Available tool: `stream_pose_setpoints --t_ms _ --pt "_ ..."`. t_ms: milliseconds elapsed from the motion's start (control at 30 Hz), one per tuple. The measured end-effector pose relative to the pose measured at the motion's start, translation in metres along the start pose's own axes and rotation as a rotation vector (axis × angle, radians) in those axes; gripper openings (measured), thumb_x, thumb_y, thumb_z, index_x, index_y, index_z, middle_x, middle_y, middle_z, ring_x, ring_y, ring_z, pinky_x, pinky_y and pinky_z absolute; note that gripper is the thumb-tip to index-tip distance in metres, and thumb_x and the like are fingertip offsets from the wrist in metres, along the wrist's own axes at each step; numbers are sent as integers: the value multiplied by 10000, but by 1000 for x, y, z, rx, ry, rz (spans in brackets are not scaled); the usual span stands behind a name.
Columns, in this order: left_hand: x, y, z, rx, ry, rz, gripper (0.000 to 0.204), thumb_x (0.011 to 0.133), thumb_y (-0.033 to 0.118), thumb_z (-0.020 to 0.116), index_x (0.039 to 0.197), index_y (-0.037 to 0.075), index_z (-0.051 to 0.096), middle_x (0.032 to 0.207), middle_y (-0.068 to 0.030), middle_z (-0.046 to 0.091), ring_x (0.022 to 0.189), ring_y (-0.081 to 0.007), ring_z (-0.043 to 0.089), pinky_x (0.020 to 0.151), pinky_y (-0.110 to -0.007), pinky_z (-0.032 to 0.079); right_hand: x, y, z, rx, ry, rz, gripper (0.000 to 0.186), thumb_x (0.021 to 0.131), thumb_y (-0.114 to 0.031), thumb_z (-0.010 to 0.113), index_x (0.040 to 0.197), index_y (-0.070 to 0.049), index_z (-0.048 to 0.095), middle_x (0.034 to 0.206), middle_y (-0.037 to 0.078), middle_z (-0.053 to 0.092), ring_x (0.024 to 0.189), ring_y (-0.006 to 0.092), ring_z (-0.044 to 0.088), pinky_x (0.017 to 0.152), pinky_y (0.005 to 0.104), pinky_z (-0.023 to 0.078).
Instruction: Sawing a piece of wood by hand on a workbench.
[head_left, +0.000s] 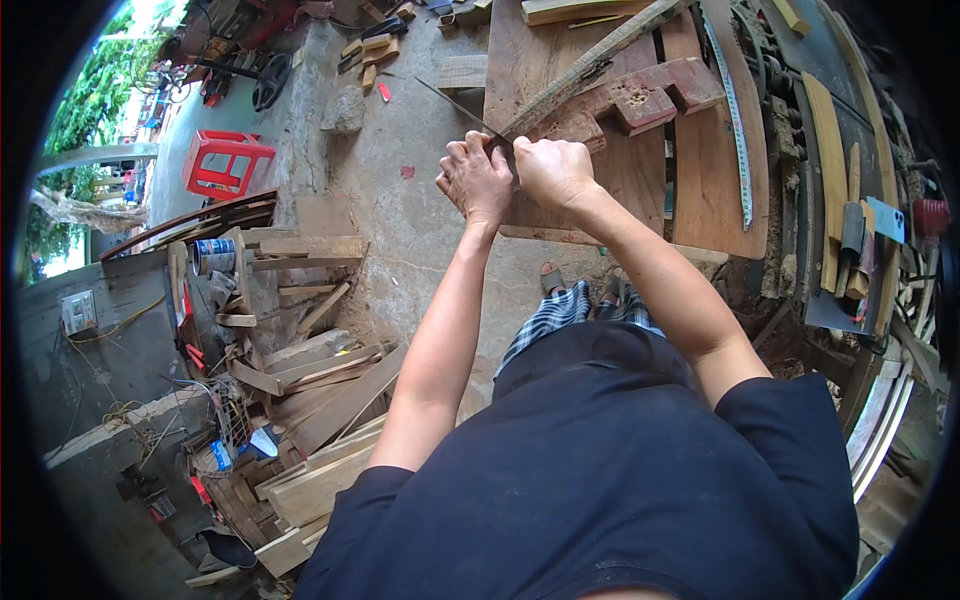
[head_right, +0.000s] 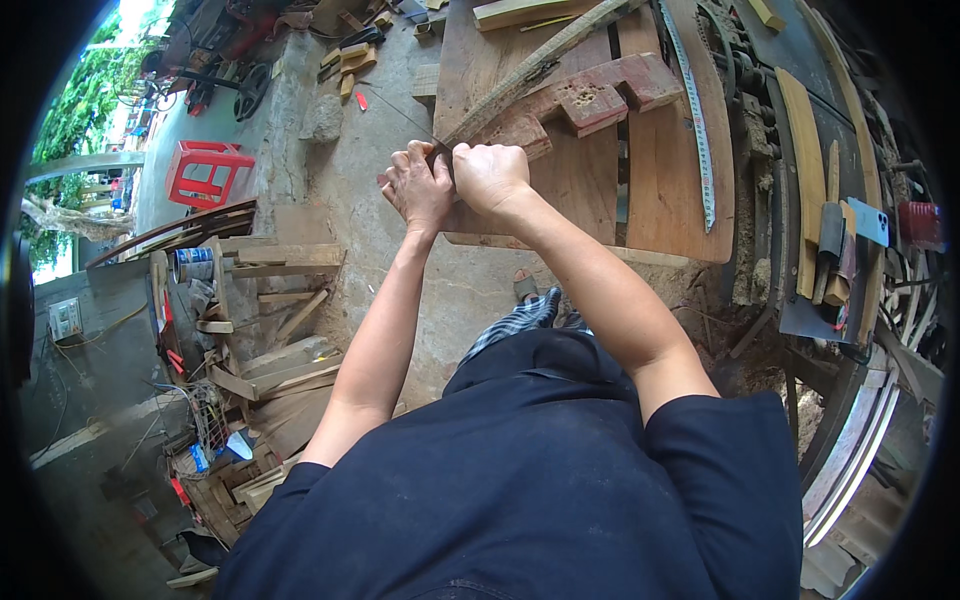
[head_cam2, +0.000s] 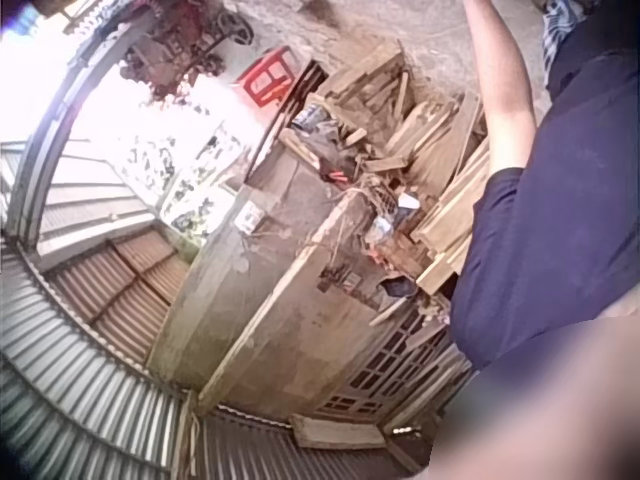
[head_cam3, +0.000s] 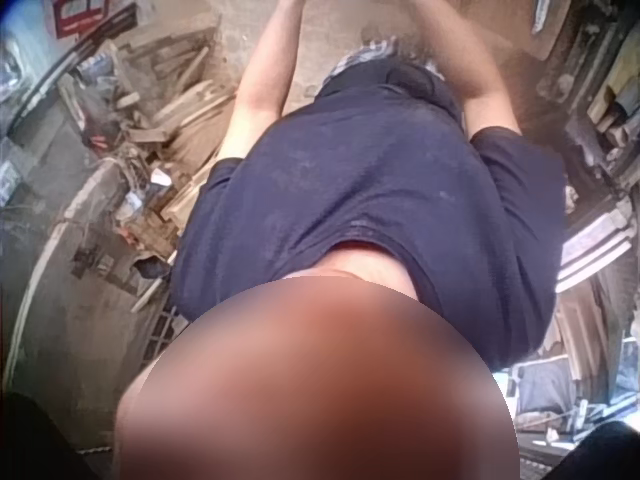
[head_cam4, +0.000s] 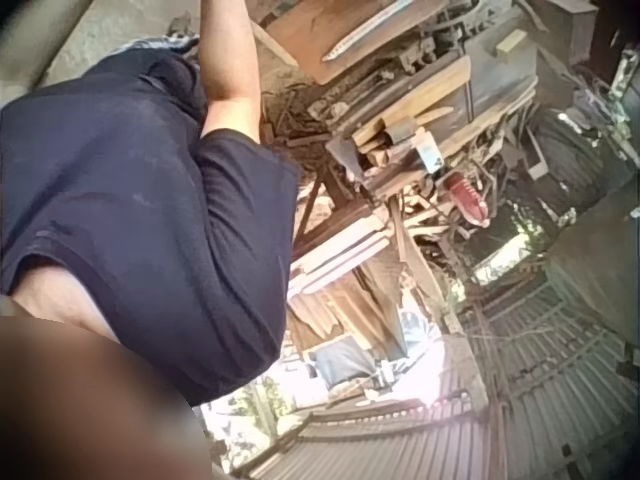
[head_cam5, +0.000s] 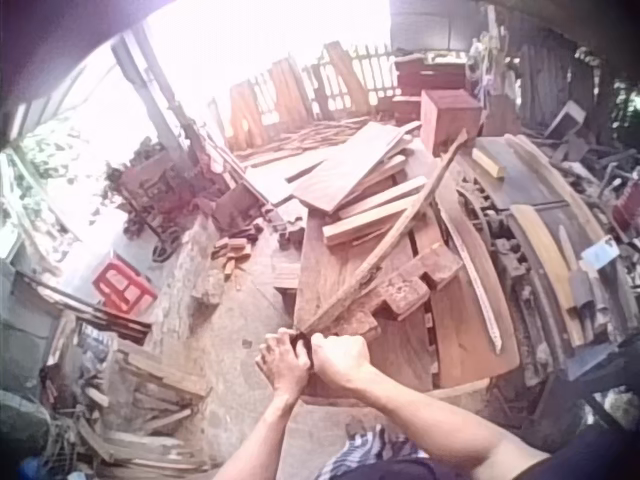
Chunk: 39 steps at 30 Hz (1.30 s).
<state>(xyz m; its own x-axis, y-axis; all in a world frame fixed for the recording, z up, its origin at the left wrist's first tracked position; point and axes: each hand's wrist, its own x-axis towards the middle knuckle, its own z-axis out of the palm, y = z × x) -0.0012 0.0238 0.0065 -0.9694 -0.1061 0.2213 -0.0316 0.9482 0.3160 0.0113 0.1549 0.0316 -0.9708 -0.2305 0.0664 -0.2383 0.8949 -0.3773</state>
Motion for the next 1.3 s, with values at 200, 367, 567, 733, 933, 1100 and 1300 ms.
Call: stream_pose_setpoints --t_ms 200,367,567,733,933,1100,1300 --pt "-6 -10 0 2 6 -23 238 853 290 609 1050 183 531 1053 -73 514 1051 -296 496 867 -452 347 -51 2 -32 -27 -155 50 135 845 -155 514 869 -56 603 755 179 689 695 318 697 566 422 543" --pt "-1 2 -1 -15 -13 -9 254 864 313 605 1069 180 535 1079 -88 525 1057 -320 514 898 -470 348 -10 1 -17 -8 -121 48 135 853 -141 507 903 -48 591 760 189 686 701 338 693 575 438 543" --pt "-3 -6 -1 1 -4 -30 245 855 296 610 1056 180 535 1051 -71 516 1052 -295 497 868 -452 348 -34 2 -18 -4 -100 50 123 853 -150 500 853 -55 578 723 185 680 670 335 689 559 437 539" --pt "-3 -5 0 -4 1 -32 244 853 296 612 1055 181 537 1054 -71 515 1052 -295 497 867 -451 349 -26 -1 -28 -27 -158 76 145 828 -170 534 859 -58 621 794 167 702 741 299 707 614 412 551" --pt "-2 -3 0 -16 -13 -19 250 850 291 617 1059 182 533 1056 -72 515 1054 -296 497 868 -453 349 -8 -1 -12 1 -72 -6 145 863 -149 484 882 -44 583 745 195 684 691 335 695 570 440 541" --pt "-3 -8 0 -15 4 -32 255 849 298 615 1059 182 529 1060 -74 515 1057 -298 495 874 -458 348 -37 -4 -43 -56 -235 92 164 843 -143 509 878 -52 640 850 168 708 758 304 707 633 410 555" --pt "-1 -1 -1 -25 -28 -29 241 853 294 613 1051 185 528 1062 -75 512 1057 -296 495 872 -452 350 4 -4 -9 1 -103 15 145 865 -161 502 892 -45 585 783 198 689 712 350 693 599 448 546"
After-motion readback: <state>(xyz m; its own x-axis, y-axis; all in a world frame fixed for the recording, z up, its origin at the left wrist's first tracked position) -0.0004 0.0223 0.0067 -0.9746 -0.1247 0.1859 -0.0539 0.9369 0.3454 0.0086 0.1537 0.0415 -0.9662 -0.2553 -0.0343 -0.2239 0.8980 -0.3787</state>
